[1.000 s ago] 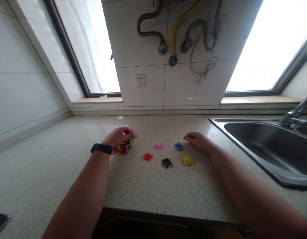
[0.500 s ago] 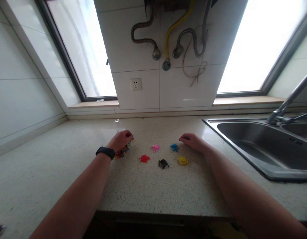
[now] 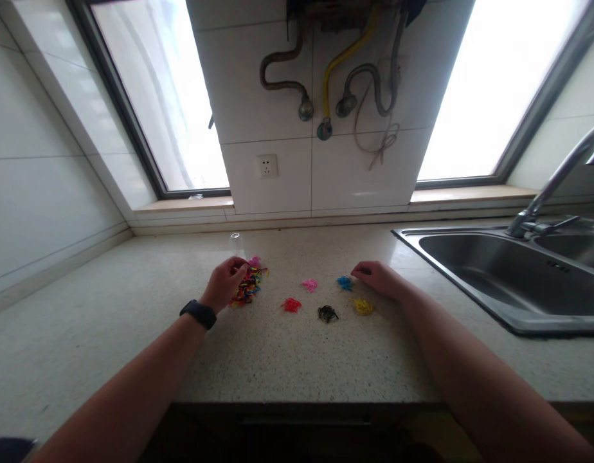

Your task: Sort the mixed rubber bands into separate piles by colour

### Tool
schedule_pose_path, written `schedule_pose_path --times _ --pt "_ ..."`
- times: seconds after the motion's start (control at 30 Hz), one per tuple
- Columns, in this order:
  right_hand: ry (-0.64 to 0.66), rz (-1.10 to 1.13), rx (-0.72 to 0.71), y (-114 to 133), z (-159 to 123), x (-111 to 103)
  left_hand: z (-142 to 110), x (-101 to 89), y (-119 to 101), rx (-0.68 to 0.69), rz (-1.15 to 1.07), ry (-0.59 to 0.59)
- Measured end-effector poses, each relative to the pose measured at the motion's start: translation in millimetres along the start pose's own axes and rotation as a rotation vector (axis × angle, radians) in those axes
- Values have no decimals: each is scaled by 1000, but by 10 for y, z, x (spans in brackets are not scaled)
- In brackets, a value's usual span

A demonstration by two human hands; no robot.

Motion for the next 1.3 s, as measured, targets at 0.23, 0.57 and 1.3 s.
schedule_pose_path --times 0.23,0.57,1.3 --pt "-87 48 49 2 -73 -70 32 21 75 0 -20 -11" --pt "-245 190 287 126 -4 -115 37 136 65 -26 -249 110" --pt "-265 -351 30 344 258 -159 -168 428 -252 -332 -773 25"
Point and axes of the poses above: each hand's wrist, its own z-axis towards the middle knuckle, its own x-axis out of the palm, y = z × x, the point moved 1 cm from there along z, towards the middle knuckle, and after that the axes turned 6 degrees about -x, right-handed, at the moved point
